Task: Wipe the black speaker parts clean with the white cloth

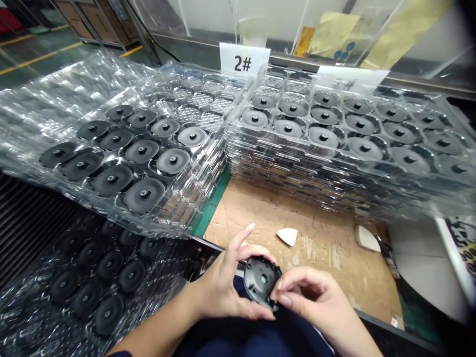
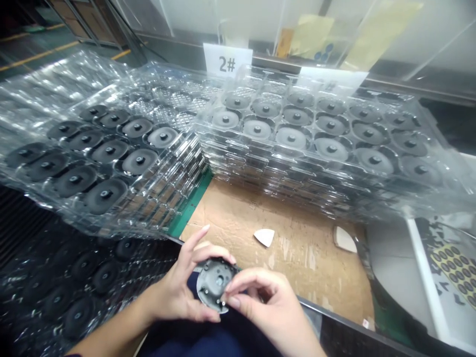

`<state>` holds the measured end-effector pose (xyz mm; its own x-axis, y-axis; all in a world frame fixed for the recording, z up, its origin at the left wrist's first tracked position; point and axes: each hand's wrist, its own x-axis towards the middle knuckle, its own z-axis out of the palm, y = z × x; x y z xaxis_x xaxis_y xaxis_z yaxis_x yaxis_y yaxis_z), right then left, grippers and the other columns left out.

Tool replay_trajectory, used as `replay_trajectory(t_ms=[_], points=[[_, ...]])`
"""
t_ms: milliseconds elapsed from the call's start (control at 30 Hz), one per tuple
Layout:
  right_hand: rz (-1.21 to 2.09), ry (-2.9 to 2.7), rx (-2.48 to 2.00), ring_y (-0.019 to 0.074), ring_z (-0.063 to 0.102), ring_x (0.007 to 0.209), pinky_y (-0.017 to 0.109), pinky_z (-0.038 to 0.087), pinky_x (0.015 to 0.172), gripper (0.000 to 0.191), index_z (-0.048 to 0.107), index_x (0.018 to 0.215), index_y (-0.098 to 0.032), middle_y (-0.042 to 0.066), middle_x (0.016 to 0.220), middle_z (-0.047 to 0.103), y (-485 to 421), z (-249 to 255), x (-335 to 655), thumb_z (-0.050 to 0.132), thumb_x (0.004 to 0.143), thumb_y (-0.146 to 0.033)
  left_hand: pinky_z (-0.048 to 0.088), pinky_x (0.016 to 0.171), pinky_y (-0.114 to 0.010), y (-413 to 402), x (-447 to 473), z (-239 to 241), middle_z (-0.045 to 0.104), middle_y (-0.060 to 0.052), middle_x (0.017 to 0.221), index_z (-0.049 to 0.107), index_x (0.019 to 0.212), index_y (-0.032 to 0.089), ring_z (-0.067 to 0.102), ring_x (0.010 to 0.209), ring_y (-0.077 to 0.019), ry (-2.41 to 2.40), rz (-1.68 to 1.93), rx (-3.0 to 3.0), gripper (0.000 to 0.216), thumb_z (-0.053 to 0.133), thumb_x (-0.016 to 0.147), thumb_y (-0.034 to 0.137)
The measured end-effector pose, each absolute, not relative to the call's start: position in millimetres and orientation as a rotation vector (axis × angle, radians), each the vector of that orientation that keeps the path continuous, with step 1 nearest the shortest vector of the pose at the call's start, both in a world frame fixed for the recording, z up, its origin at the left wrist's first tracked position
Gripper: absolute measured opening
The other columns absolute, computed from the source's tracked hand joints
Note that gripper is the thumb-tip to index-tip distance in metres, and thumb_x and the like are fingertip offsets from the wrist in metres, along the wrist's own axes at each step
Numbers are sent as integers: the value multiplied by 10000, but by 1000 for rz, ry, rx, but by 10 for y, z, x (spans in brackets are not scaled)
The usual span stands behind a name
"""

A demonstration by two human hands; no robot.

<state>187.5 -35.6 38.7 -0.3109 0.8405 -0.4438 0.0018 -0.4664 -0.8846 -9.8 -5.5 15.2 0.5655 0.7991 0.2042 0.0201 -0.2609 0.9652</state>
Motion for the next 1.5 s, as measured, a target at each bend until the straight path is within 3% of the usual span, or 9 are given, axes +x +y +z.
replay_trajectory(t_ms=[400,500,600,700,1000,1200,1333,1400,1500], points=[[1432,-997,-1507,106,566,588,164,458,575,81,672,726,-236,-12,610,586,-529,266,2209,640,740,-310,448,913,-381,32,156,150,579,-118,1133,26,1376,263,574,1040,-240,702,907,1710,1119,785,554,263],[1247,-1238,-1430,146,605,764,168,487,656,70,669,733,-234,28,780,618,-475,131,2402,616,753,-275,453,872,-331,83,228,207,629,-85,1038,259,1330,228,602,953,-216,795,744,1569,1019,820,479,269],[1167,-1419,-1437,175,621,852,170,506,681,91,676,806,-240,48,887,646,-351,-28,2577,604,760,-271,462,733,-262,136,255,273,667,-34,783,645,883,144,611,758,-172,941,473,1367,435,795,510,309],[1244,-1444,-1512,173,637,803,184,511,680,161,675,862,-246,37,852,668,-113,-197,2658,566,789,-339,417,581,-226,190,195,323,591,7,576,632,596,122,553,595,-124,1105,402,1228,258,703,638,367],[1171,-1708,-1266,223,638,824,325,502,758,220,699,846,-237,52,863,686,815,-680,2539,507,786,-325,454,629,-232,373,-194,903,655,-44,690,628,768,113,591,612,-109,1309,542,933,357,425,859,391],[1021,-1547,-1298,229,648,831,323,521,755,239,704,782,-230,57,856,692,869,-961,2620,495,791,-346,513,673,-313,809,-361,1359,698,-65,729,620,897,86,634,672,-153,1761,637,1201,379,429,846,409],[993,-1447,-1347,213,673,759,286,549,691,268,710,773,-225,41,812,711,887,-1037,2656,496,800,-384,426,882,-402,1499,-549,1507,658,26,914,580,1029,74,583,964,-234,1976,749,1532,445,351,874,423],[982,-1421,-1338,211,677,749,273,552,674,289,713,757,-231,35,797,714,901,-1055,2629,486,798,-405,411,912,-467,1883,-626,1488,581,-66,1159,586,1019,139,525,1076,-241,2085,763,1702,314,501,826,372],[969,-1403,-1302,212,679,728,265,550,654,301,713,723,-242,32,763,715,910,-1085,2569,476,787,-416,443,872,-464,2336,-682,1349,554,-79,1177,562,1059,165,537,1040,-235,2162,654,1907,295,523,820,333]])
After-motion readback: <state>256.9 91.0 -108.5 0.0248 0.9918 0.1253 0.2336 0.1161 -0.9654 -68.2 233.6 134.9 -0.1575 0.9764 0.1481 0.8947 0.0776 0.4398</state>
